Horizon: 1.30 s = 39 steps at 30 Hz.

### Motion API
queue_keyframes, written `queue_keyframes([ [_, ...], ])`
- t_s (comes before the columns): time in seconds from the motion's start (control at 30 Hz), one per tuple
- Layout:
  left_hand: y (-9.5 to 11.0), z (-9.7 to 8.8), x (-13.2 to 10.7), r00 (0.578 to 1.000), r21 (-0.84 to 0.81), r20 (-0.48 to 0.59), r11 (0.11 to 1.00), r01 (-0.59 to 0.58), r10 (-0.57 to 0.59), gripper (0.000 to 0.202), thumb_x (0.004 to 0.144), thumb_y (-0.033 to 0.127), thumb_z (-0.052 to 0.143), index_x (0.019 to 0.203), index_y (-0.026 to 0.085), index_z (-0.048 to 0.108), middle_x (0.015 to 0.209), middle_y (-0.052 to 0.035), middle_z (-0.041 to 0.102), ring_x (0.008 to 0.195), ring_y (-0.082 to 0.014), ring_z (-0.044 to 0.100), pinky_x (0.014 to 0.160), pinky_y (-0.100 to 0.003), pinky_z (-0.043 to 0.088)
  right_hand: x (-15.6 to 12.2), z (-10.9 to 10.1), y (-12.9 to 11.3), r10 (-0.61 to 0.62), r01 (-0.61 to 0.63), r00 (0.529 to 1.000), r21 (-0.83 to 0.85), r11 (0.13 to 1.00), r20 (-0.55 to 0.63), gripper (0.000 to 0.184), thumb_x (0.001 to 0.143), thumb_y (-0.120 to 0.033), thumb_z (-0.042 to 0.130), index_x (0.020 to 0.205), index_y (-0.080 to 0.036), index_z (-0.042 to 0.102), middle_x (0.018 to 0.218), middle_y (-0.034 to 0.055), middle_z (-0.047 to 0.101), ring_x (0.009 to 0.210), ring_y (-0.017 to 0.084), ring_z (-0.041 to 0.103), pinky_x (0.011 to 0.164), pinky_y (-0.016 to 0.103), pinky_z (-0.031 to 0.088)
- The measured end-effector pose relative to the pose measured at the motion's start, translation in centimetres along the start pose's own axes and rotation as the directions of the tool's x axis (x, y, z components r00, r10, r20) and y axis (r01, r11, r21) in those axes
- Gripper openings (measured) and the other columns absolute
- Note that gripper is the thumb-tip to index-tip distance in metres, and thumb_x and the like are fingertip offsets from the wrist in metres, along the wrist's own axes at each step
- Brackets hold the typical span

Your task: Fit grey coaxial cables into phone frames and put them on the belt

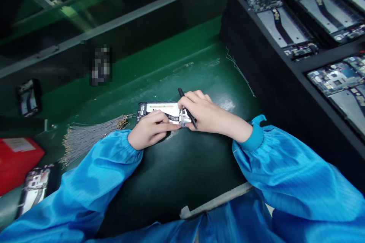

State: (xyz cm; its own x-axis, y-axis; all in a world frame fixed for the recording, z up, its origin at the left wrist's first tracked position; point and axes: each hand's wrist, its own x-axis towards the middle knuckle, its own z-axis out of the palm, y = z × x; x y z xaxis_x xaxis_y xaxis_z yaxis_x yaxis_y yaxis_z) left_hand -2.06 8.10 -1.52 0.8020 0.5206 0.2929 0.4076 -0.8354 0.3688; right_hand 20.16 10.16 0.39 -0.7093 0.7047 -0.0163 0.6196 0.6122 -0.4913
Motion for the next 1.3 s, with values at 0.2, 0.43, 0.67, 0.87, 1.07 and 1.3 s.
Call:
queue_keyframes([
  [0.2, -0.1, 0.0, 0.1, 0.999, 0.022, -0.024, 0.999, -0.032, 0.032, 0.029, 0.086, 0.016, 0.039, 0.099, 0.019, 0.064, 0.071, -0.0023, 0.046, 0.066, -0.0131, 0.040, 0.062, -0.025, 0.038, 0.6, -0.4, -0.7, 0.076, -0.075, 0.996, -0.022, 0.997, 0.044, 0.033, 0.066, -0.021, 0.056, 0.096, -0.021, 0.042, 0.101, 0.0078, 0.045, 0.092, 0.025, 0.038, 0.072, 0.035, 0.034],
  [0.43, -0.1, 0.1, -0.1, 0.999, 0.060, -0.004, 0.997, -0.038, 0.038, 0.028, 0.086, 0.017, 0.039, 0.099, 0.020, 0.064, 0.070, -0.0022, 0.046, 0.066, -0.0135, 0.040, 0.063, -0.025, 0.038, 0.7, 0.0, -0.6, 0.067, -0.066, 0.997, -0.032, 0.997, 0.028, 0.034, 0.067, -0.024, 0.055, 0.097, -0.022, 0.041, 0.101, 0.0074, 0.044, 0.092, 0.025, 0.038, 0.072, 0.034, 0.033],
  [0.67, 0.1, 0.0, -0.1, 0.999, -0.059, -0.027, 0.997, 0.046, -0.047, 0.027, 0.083, 0.013, 0.039, 0.094, 0.015, 0.063, 0.073, -0.0037, 0.052, 0.070, -0.0137, 0.045, 0.066, -0.026, 0.041, 1.2, 0.2, -0.9, 0.099, -0.098, 0.995, -0.058, 0.993, 0.018, 0.032, 0.068, -0.030, 0.056, 0.095, -0.022, 0.041, 0.101, 0.0079, 0.046, 0.091, 0.026, 0.038, 0.067, 0.032, 0.029],
  [0.87, 0.2, -0.2, 0.0, 0.992, -0.212, -0.058, 0.972, 0.100, -0.115, 0.023, 0.080, 0.012, 0.042, 0.084, 0.016, 0.064, 0.072, -0.0027, 0.055, 0.069, -0.0121, 0.049, 0.067, -0.025, 0.042, 1.7, 0.1, -0.8, 0.118, -0.116, 0.992, -0.048, 0.992, 0.044, 0.034, 0.067, -0.032, 0.058, 0.095, -0.023, 0.040, 0.101, 0.0071, 0.045, 0.092, 0.026, 0.038, 0.068, 0.032, 0.028],
  [1.07, 0.2, -0.1, 0.1, 0.993, -0.200, -0.041, 0.975, 0.097, -0.107, 0.023, 0.080, 0.012, 0.042, 0.083, 0.016, 0.065, 0.072, -0.0028, 0.056, 0.069, -0.0127, 0.050, 0.068, -0.026, 0.042, 2.3, 0.0, -1.2, 0.153, -0.144, 0.985, -0.110, 0.983, 0.074, 0.038, 0.064, -0.035, 0.059, 0.095, -0.023, 0.042, 0.101, 0.0074, 0.045, 0.089, 0.026, 0.038, 0.064, 0.031, 0.027],
  [1.3, 0.3, -0.1, 0.1, 0.992, -0.206, -0.052, 0.973, 0.102, -0.115, 0.024, 0.079, 0.011, 0.041, 0.083, 0.016, 0.064, 0.072, -0.0030, 0.056, 0.071, -0.0129, 0.050, 0.068, -0.025, 0.043, 2.2, 0.2, -1.3, 0.066, -0.058, 0.996, -0.119, 0.991, 0.062, 0.035, 0.066, -0.029, 0.057, 0.096, -0.023, 0.040, 0.102, 0.0070, 0.047, 0.090, 0.025, 0.038, 0.066, 0.031, 0.026],
])
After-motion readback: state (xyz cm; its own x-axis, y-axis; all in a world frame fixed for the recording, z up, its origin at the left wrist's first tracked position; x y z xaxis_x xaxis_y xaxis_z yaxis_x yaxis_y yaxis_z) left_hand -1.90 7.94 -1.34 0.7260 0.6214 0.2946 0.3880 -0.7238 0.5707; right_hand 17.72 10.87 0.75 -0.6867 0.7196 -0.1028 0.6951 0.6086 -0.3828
